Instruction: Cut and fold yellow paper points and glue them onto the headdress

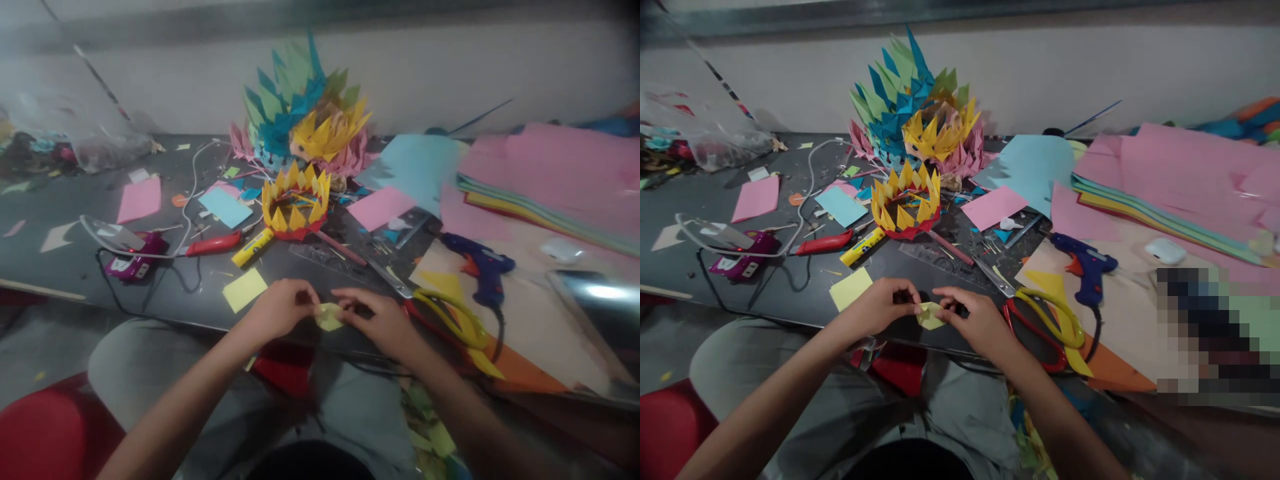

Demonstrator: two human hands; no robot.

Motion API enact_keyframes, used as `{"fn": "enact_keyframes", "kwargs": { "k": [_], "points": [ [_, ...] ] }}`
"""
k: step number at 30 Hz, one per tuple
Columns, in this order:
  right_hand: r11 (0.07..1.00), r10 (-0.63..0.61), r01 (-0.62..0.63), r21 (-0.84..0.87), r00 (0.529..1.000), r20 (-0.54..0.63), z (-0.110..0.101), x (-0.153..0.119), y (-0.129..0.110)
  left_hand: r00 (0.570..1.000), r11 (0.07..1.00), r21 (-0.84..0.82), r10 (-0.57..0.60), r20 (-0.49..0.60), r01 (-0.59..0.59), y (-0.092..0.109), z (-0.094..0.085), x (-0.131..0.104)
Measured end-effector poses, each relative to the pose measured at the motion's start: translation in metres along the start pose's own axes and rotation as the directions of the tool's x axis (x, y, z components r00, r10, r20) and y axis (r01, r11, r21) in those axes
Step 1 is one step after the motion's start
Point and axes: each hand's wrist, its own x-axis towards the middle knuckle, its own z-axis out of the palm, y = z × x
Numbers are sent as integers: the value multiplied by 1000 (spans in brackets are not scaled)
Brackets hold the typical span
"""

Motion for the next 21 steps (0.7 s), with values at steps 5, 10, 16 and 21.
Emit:
{"fn": "enact_keyframes", "kwargs": {
  "k": [5, 10, 16, 21],
  "points": [
    [994, 59, -65, 91, 996, 64, -5, 3, -5, 997, 997, 9, 73, 22, -73, -1, -3, 0],
    [993, -100, 104, -58, 993, 65, -5, 8, -4, 971, 939, 267, 235, -39, -217, -4, 1, 1],
    [914, -357, 355, -196, 934, 24, 5, 13, 5, 933, 872, 355, 360, 4, -338, -12, 2, 3],
    [838, -478, 475, -269, 876, 58, 7, 12, 8, 898, 826, 365, 435, 71, -429, -17, -4, 5]
  ]
}}
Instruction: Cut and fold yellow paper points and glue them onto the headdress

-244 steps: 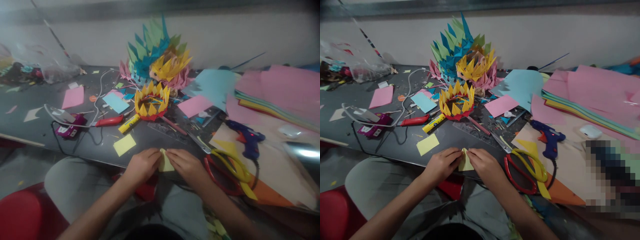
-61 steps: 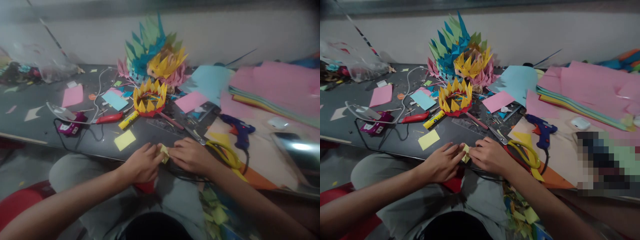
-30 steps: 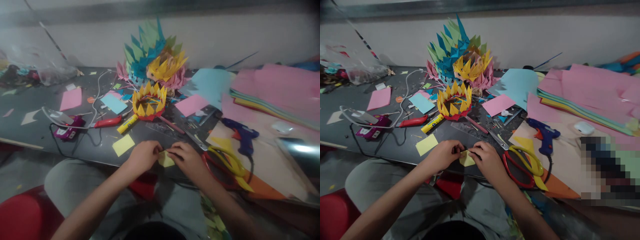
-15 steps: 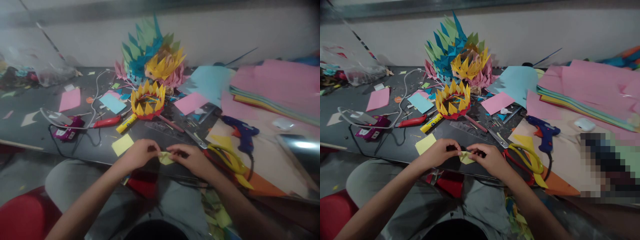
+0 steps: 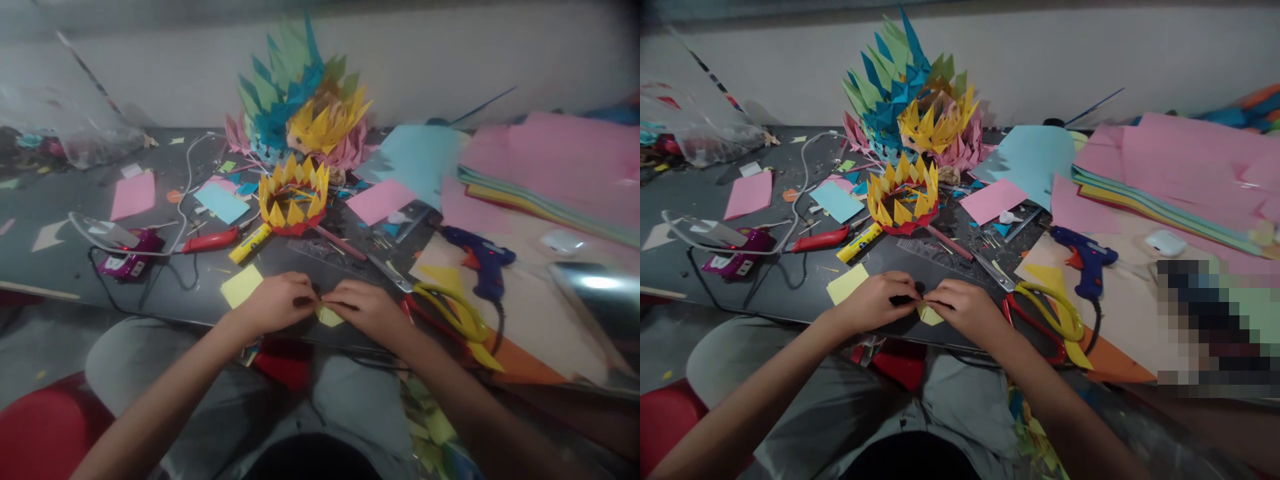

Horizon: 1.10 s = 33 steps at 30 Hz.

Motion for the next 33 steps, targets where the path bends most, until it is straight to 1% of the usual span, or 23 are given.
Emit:
{"fn": "enact_keyframes", "kwargs": {
  "k": [3, 8, 14, 17, 20, 27, 30, 33],
  "points": [
    [997, -49, 51, -65, 998, 31, -2, -1, 0, 999, 999, 9, 49, 20, -50, -4, -1, 0],
    [977, -122, 134, -165, 989, 83, -3, -3, 3, 995, 996, 11, 86, 44, -86, -8, -1, 1],
    [929, -208, 242, -279, 967, 148, -9, -4, 4, 982, 979, 115, 159, 100, -171, -11, -3, 1],
    [904, -243, 286, -319, 955, 167, -11, -2, 3, 974, 963, 159, 201, 110, -216, -12, -3, 0],
    [890, -254, 307, -338, 948, 193, -12, -1, 3, 967, 949, 194, 232, 110, -250, -12, -4, -2],
    [872, -262, 367, -323, 909, 325, -18, 4, 6, 952, 908, 290, 275, 132, -302, -11, -7, -8],
    [878, -258, 362, -313, 909, 326, -18, 6, 4, 948, 899, 303, 297, 112, -317, -11, -7, -12],
    [891, -239, 326, -316, 929, 284, -17, 6, 2, 964, 924, 274, 263, 46, -266, -9, -3, -16]
  ]
}}
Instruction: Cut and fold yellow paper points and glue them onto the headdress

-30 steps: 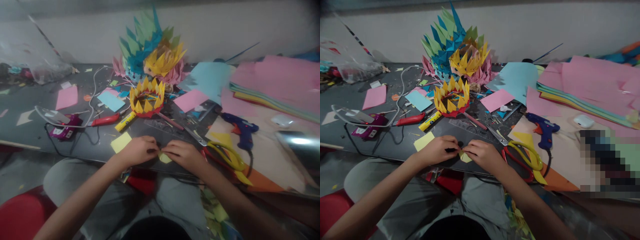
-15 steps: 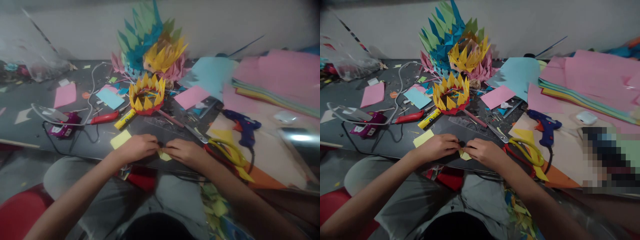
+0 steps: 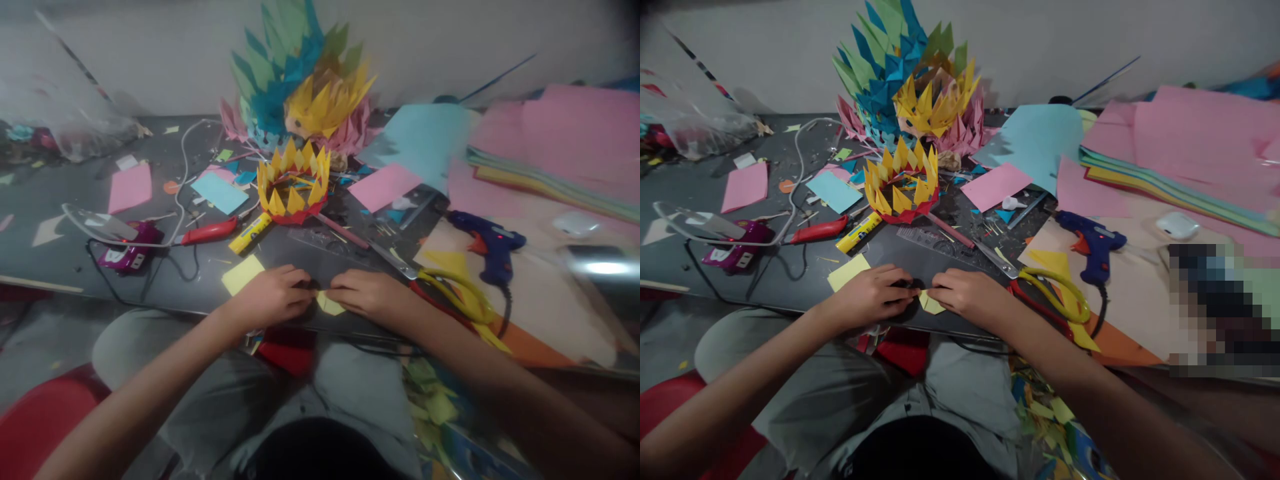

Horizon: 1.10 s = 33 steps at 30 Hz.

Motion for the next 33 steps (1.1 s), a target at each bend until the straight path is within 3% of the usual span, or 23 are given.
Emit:
{"fn": "enact_keyframes", "kwargs": {
  "k": [4, 6, 13, 21, 27, 33],
  "points": [
    [1000, 2, -3, -17, 1000, -30, 2, -3, -1, 979, 986, -75, -158, -125, 149, 6, 8, 2],
    [1000, -1, 0, -28, 999, -35, 4, -4, 0, 975, 981, -78, -184, -125, 175, 7, 10, 4],
    [998, -25, 23, -66, 999, -25, 7, -5, 2, 998, 997, 33, -64, 27, 63, -1, 6, 12],
    [999, -16, 14, -39, 999, -44, 3, -2, 1, 997, 985, 167, 25, 69, -36, 3, -2, 8],
    [999, 15, -17, -50, 999, -39, 2, 0, -1, 999, 971, 239, -30, -16, 33, 10, 3, 0],
    [992, 124, -124, -15, 992, 2, -4, -1, -3, 996, 968, 238, -83, -22, 86, 15, 0, 0]
  ]
}}
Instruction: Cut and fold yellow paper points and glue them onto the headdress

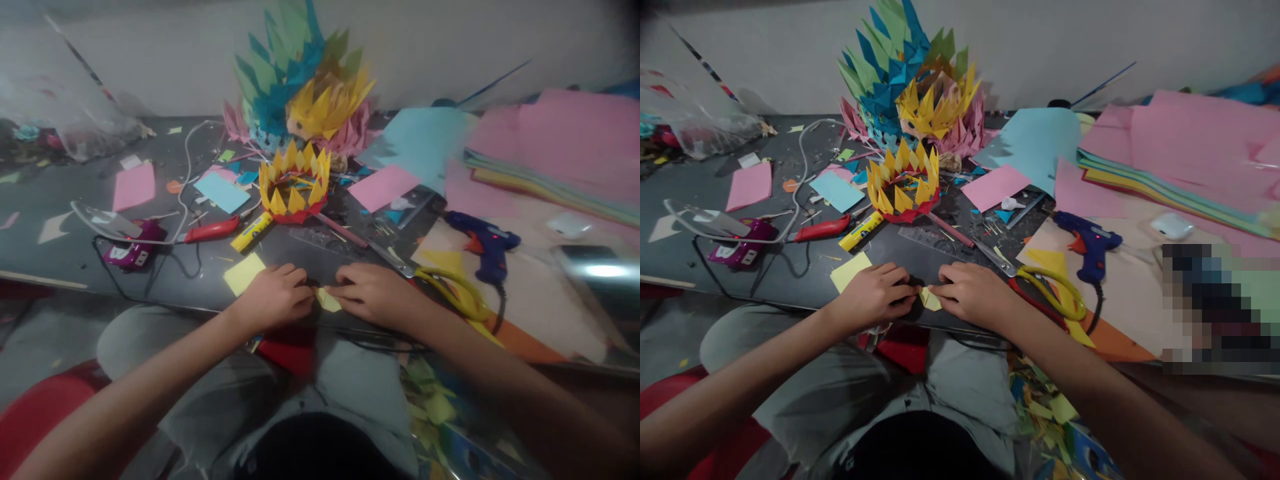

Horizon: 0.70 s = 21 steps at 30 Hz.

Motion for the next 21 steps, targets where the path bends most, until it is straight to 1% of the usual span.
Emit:
{"fn": "enact_keyframes", "kwargs": {
  "k": [4, 7, 11, 14, 18, 20, 21],
  "points": [
    [994, 67, -70, 80, 997, 38, -3, -2, 3, 1000, 999, -33, -28, 2, 28, 1, -2, -1],
    [985, 109, -111, 131, 994, 22, -5, -5, 6, 999, 998, -55, -43, -11, 42, 1, -1, -1],
    [993, 83, -82, 80, 997, -8, -11, -8, 8, 999, 998, -54, -45, 3, 45, 1, 0, -1],
    [998, 64, -65, 26, 997, 32, -15, -9, 8, 998, 998, -48, -46, 33, 48, 1, -2, 2],
    [996, 84, -81, -23, 989, 119, -18, -15, 7, 998, 992, -128, 21, 64, -13, 0, -4, 7],
    [996, 91, -89, -28, 987, 134, -16, -20, 7, 997, 985, -163, 68, 45, -59, -1, -3, 10],
    [995, 96, -95, -16, 988, 123, -15, -22, 7, 996, 983, -162, 87, 31, -81, -2, -1, 11]
  ]
}}
